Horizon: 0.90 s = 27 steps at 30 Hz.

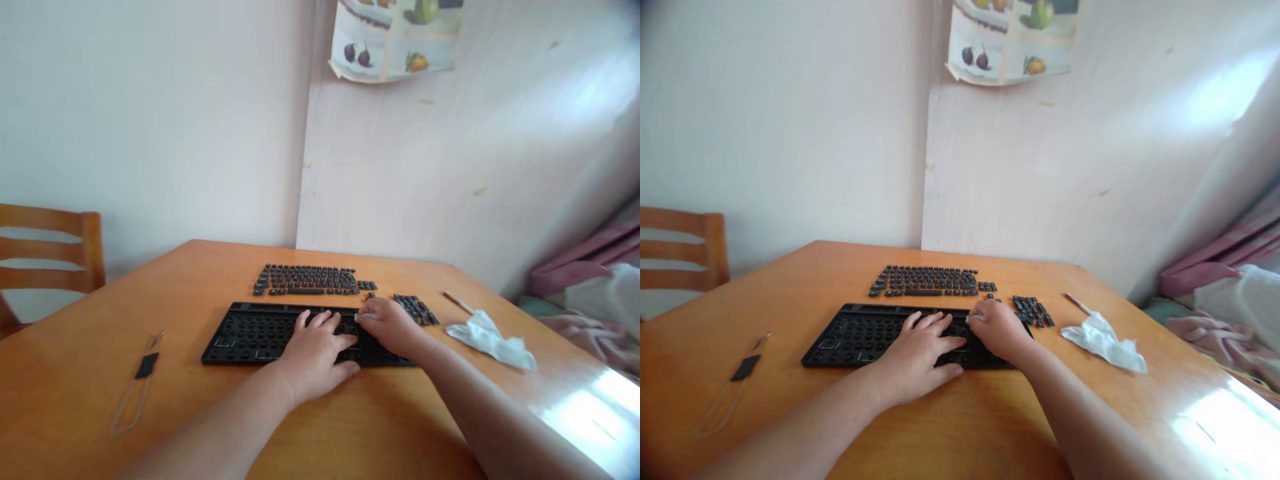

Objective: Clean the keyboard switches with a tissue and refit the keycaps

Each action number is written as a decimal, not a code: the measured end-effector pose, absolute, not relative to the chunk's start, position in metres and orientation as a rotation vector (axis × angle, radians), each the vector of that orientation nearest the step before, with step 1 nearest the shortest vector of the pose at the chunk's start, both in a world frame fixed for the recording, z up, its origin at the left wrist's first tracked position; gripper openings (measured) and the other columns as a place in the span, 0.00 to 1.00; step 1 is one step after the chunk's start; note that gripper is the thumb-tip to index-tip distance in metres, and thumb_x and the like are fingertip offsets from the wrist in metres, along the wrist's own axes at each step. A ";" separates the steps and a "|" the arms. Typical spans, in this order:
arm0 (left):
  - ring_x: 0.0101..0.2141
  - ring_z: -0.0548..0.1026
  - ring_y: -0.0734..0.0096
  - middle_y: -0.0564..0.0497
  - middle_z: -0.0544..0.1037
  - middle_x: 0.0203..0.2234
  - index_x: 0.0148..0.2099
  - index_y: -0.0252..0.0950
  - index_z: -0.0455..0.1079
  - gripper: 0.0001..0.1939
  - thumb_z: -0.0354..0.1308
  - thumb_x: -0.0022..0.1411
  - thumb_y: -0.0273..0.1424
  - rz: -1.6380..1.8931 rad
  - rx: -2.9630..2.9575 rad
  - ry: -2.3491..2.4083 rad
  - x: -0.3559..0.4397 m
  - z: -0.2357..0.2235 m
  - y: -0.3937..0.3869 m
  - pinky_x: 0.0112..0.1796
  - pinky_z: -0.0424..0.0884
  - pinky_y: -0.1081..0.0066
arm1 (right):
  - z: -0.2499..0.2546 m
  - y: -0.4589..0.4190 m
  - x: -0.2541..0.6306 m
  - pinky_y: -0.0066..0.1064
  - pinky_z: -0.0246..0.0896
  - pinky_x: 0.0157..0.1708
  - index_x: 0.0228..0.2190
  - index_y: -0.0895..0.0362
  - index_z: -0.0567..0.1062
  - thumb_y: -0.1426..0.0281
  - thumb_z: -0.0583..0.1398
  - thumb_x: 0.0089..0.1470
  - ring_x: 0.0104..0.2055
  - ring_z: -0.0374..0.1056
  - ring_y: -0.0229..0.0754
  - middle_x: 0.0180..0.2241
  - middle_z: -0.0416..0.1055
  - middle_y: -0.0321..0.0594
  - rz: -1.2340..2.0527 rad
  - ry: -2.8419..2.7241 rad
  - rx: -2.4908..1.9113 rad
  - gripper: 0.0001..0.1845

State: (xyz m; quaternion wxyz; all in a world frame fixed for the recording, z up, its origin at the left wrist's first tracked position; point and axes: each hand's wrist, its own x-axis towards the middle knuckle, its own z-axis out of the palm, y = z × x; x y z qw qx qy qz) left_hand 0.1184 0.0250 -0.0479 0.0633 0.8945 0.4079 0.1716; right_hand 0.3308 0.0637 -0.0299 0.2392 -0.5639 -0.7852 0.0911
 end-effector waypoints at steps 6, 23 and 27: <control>0.64 0.60 0.47 0.41 0.63 0.65 0.61 0.51 0.69 0.29 0.51 0.63 0.54 0.526 2.715 1.319 0.111 -0.046 0.036 0.61 0.48 0.39 | -0.021 0.045 0.366 0.27 0.58 0.36 0.30 0.55 0.78 0.66 0.58 0.54 0.36 0.70 0.39 0.32 0.77 0.37 0.173 -1.947 -1.627 0.09; 0.57 0.71 0.50 0.49 0.72 0.59 0.55 0.51 0.75 0.26 0.53 0.59 0.53 0.796 2.730 1.499 0.096 -0.057 0.068 0.61 0.57 0.45 | -0.028 0.029 0.592 0.32 0.58 0.36 0.44 0.55 0.79 0.58 0.52 0.60 0.42 0.70 0.47 0.42 0.76 0.48 -0.314 -1.056 -2.245 0.22; 0.58 0.70 0.51 0.50 0.73 0.59 0.55 0.50 0.75 0.27 0.53 0.59 0.54 0.758 2.728 1.527 0.094 -0.056 0.070 0.60 0.59 0.48 | -0.042 0.028 0.602 0.31 0.60 0.36 0.35 0.54 0.81 0.56 0.52 0.61 0.36 0.71 0.45 0.32 0.78 0.43 -0.179 -1.127 -2.331 0.22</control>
